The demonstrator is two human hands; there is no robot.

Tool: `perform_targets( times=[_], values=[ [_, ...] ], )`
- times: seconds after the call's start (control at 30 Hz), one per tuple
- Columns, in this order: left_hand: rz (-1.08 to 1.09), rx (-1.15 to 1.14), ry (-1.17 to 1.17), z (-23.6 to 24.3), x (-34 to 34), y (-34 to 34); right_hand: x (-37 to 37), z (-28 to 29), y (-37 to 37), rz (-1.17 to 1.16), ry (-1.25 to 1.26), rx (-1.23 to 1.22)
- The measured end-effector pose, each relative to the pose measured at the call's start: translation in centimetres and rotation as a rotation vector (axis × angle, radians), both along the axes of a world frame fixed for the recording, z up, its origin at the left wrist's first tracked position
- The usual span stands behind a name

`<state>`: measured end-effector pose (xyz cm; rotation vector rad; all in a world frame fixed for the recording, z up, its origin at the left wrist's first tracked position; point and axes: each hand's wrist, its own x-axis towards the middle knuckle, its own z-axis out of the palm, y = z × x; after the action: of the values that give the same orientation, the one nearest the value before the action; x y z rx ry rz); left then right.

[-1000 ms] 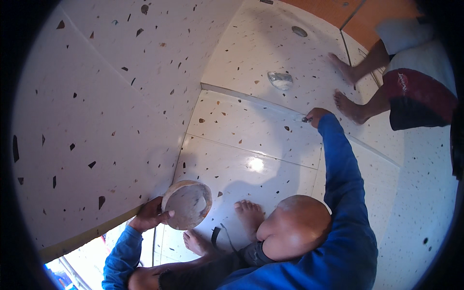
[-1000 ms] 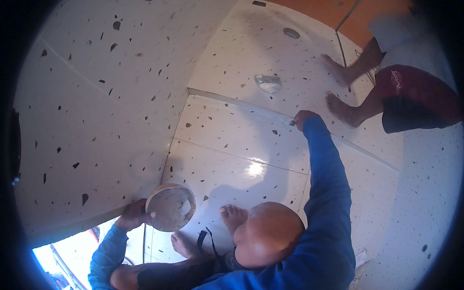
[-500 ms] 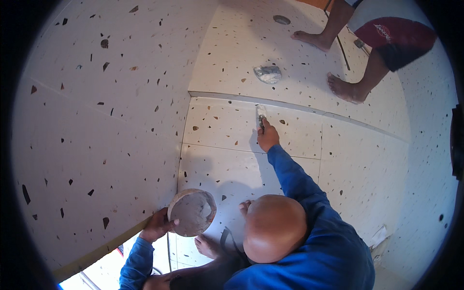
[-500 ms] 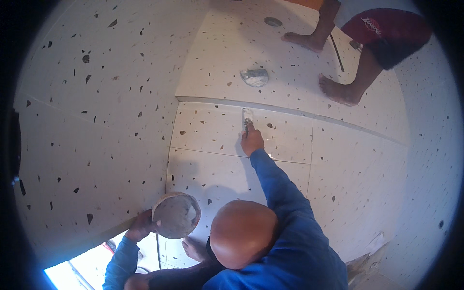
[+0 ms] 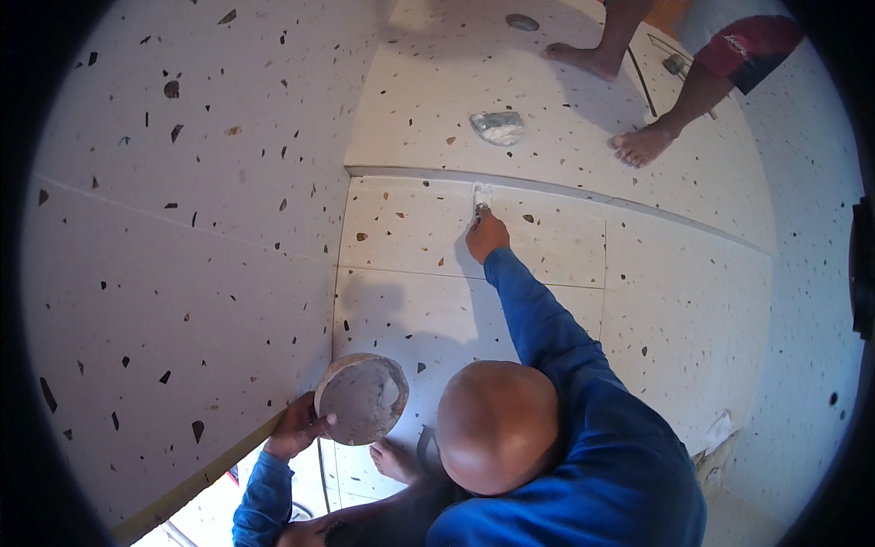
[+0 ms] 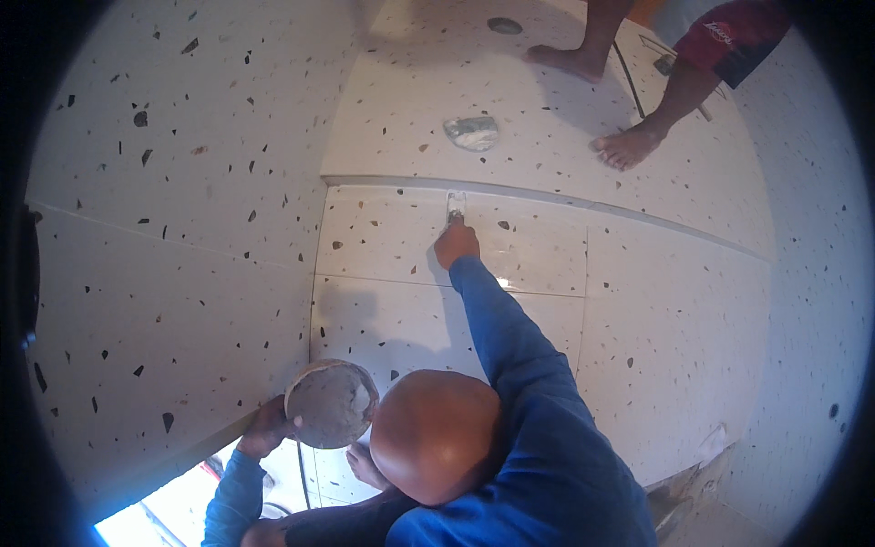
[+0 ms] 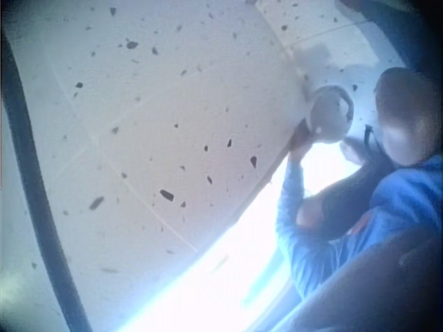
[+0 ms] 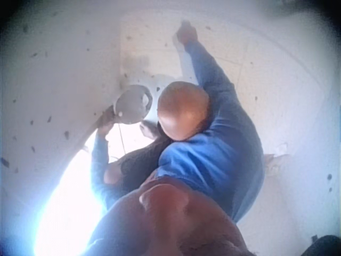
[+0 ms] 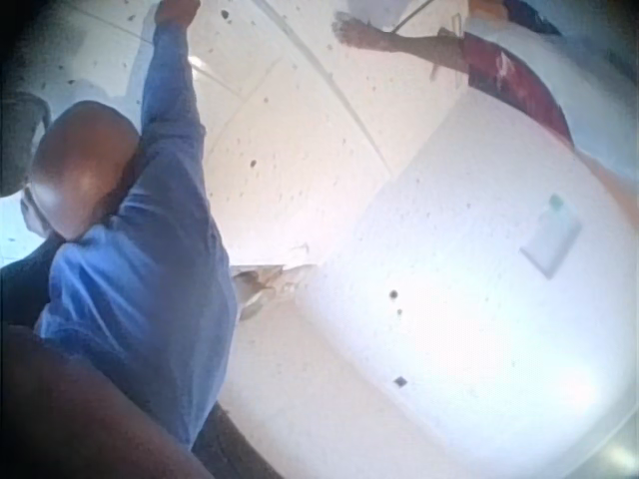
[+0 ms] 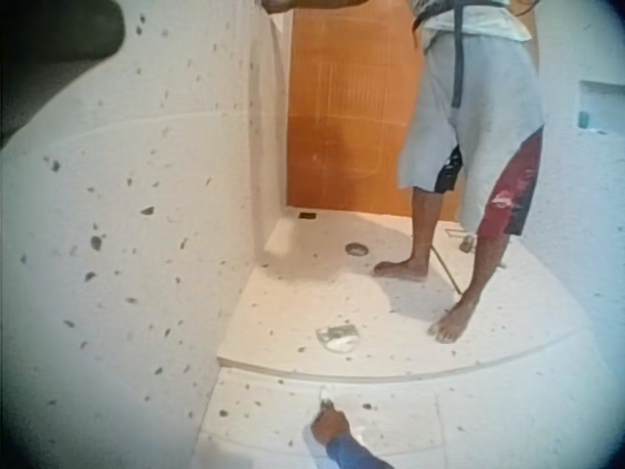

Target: The person sits on the floor and uses a small trowel to apply grout from a bowl into the gaps between white terrazzo tiles. They repeatedly scoop grout and spread it along the seams, smoothing the surface. Another person is briefly visible working nearby.

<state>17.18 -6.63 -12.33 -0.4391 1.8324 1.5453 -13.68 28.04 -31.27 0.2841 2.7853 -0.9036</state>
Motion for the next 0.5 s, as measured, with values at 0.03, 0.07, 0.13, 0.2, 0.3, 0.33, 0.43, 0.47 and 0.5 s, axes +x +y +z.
perform_targets(
  times=[0.03, 0.07, 0.13, 0.2, 0.3, 0.33, 0.43, 0.47, 0.5],
  values=[
    [-0.008, 0.003, 0.022, 0.0, -0.1, 0.0, -0.3, 0.4, 0.4, 0.026, -0.012, 0.001],
    [-0.011, 0.007, -0.007, 0.2, -0.2, 0.2, -0.5, 0.8, 0.7, 0.052, -0.025, 0.002],
    [-0.005, 0.003, -0.059, 0.9, -0.2, 0.3, 0.1, 2.0, 0.5, 0.093, 0.016, 0.021],
    [0.007, -0.002, -0.051, 0.6, 0.0, -0.1, 0.4, 3.0, 0.2, 0.089, 0.051, -0.001],
    [0.019, -0.003, -0.031, 0.2, 0.2, -0.1, 0.3, 3.1, -0.4, 0.039, 0.087, -0.057],
    [0.018, 0.001, -0.021, 0.1, 0.1, 0.0, -0.2, 2.5, -0.5, 0.037, 0.093, -0.049],
    [-0.018, -0.023, -0.027, 0.0, -0.1, 0.1, -0.2, 0.6, -1.7, -0.032, 0.07, -0.033],
    [-0.017, -0.007, -0.003, 0.0, -0.3, 0.1, -0.1, 0.1, -1.7, -0.067, 0.058, -0.027],
    [-0.008, 0.005, 0.013, 0.1, -0.2, 0.2, -0.1, 0.0, -1.8, -0.052, 0.055, -0.028]
  ],
)
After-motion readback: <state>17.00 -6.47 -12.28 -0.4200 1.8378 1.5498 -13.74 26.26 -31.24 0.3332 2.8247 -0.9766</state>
